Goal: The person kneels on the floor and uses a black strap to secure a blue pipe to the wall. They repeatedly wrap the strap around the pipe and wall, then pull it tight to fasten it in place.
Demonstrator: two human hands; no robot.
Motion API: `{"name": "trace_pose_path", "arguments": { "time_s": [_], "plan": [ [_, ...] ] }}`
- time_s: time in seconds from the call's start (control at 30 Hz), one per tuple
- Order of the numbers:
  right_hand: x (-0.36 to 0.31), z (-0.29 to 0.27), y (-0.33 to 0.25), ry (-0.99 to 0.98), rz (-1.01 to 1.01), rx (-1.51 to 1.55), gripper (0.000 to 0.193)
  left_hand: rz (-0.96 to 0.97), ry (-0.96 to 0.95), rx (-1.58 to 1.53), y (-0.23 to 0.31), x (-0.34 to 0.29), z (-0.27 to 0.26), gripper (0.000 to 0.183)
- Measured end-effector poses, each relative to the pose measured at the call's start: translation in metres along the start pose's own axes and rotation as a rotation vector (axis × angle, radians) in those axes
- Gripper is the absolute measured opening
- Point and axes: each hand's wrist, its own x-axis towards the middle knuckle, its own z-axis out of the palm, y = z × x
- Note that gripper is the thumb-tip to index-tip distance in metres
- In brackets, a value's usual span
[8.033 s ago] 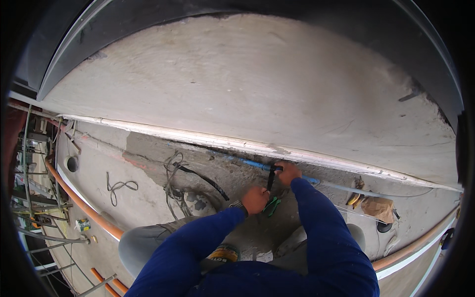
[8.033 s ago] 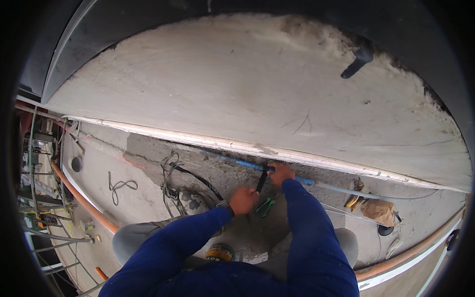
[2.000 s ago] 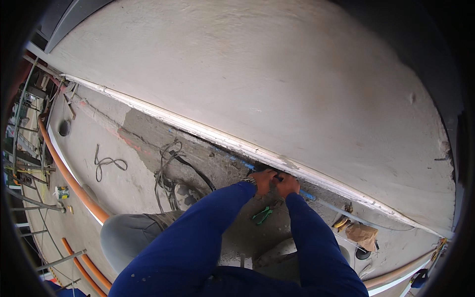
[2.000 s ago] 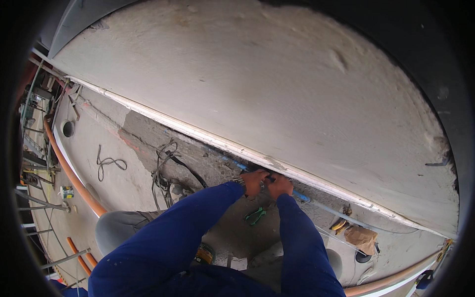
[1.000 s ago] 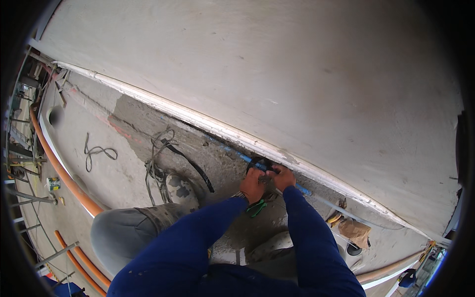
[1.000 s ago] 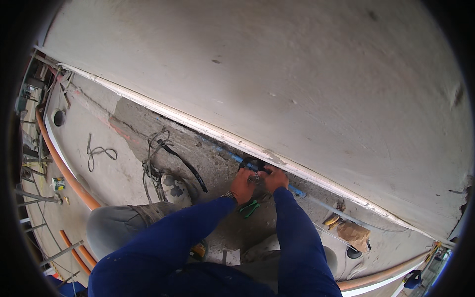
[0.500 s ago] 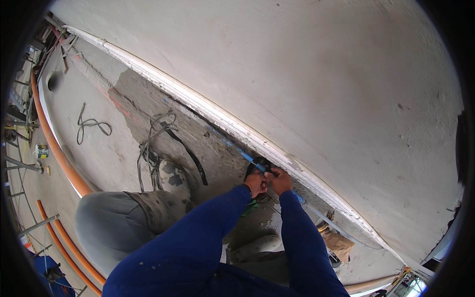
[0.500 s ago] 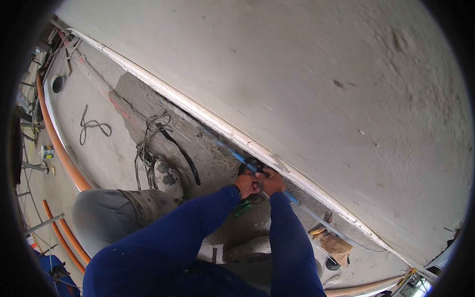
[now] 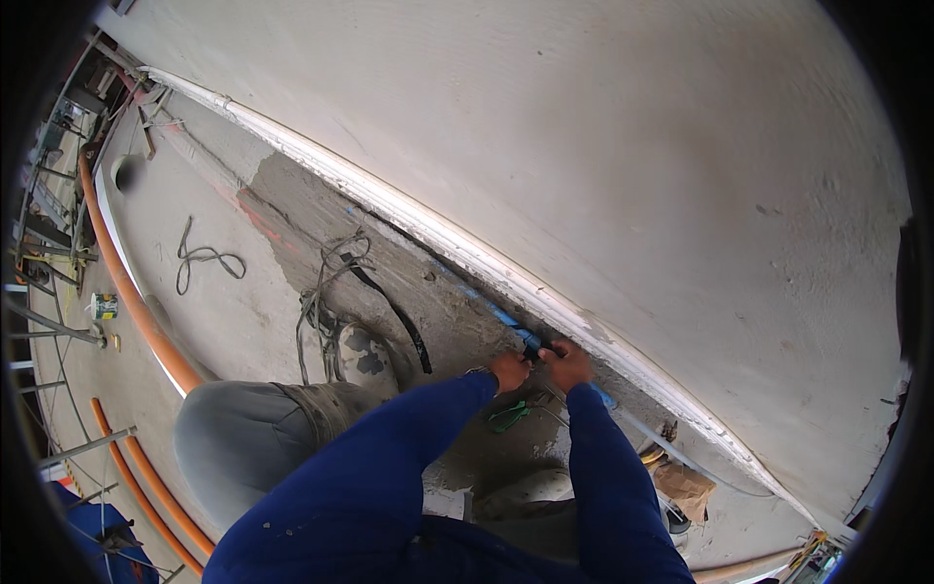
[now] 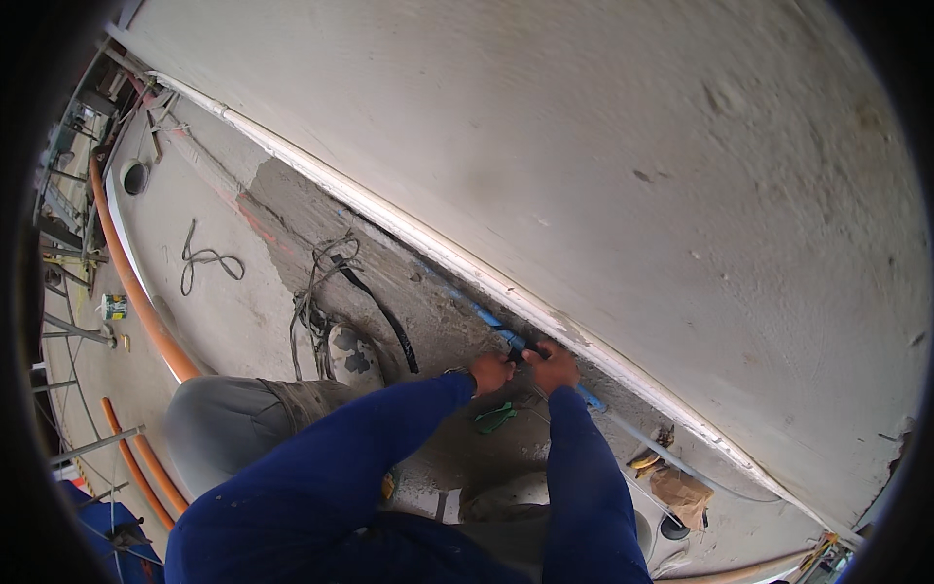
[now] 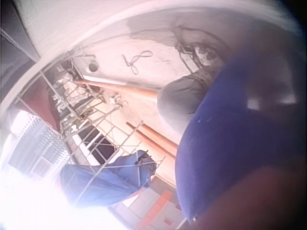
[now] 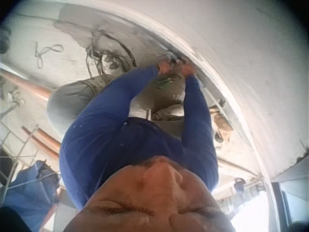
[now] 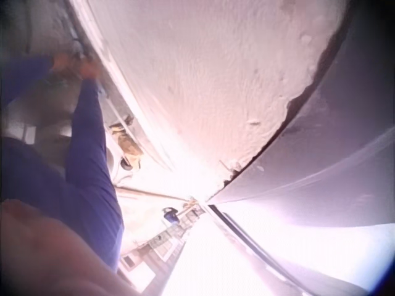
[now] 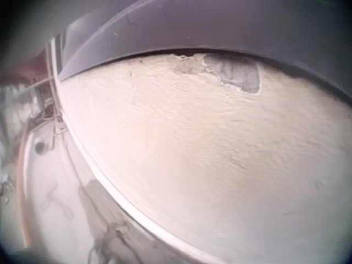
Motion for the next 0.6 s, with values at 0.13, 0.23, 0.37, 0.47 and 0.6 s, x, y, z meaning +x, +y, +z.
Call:
{"name": "trace_pose_path", "arguments": {
  "time_s": [0.13,0.23,0.37,0.47,0.6],
  "plan": [
    [-0.003,0.002,0.001,-0.007,0.025,-0.026,0.06,0.231,0.189,0.238,-0.009,-0.02,0.003,0.036],
    [-0.008,0.004,0.0,0.045,0.027,-0.092,0.064,0.269,0.195,0.274,-0.006,-0.043,0.001,0.036],
    [-0.006,0.0,-0.002,-0.009,0.083,-0.102,0.066,0.271,0.159,0.198,0.002,-0.071,-0.007,0.037],
    [-0.008,-0.005,-0.008,-0.02,0.085,-0.117,0.067,0.249,0.135,0.179,0.01,-0.089,-0.012,0.038],
    [-0.011,-0.008,-0.01,-0.015,0.067,-0.089,0.069,0.247,0.166,0.201,0.021,-0.109,-0.015,0.038]
  ]
}}
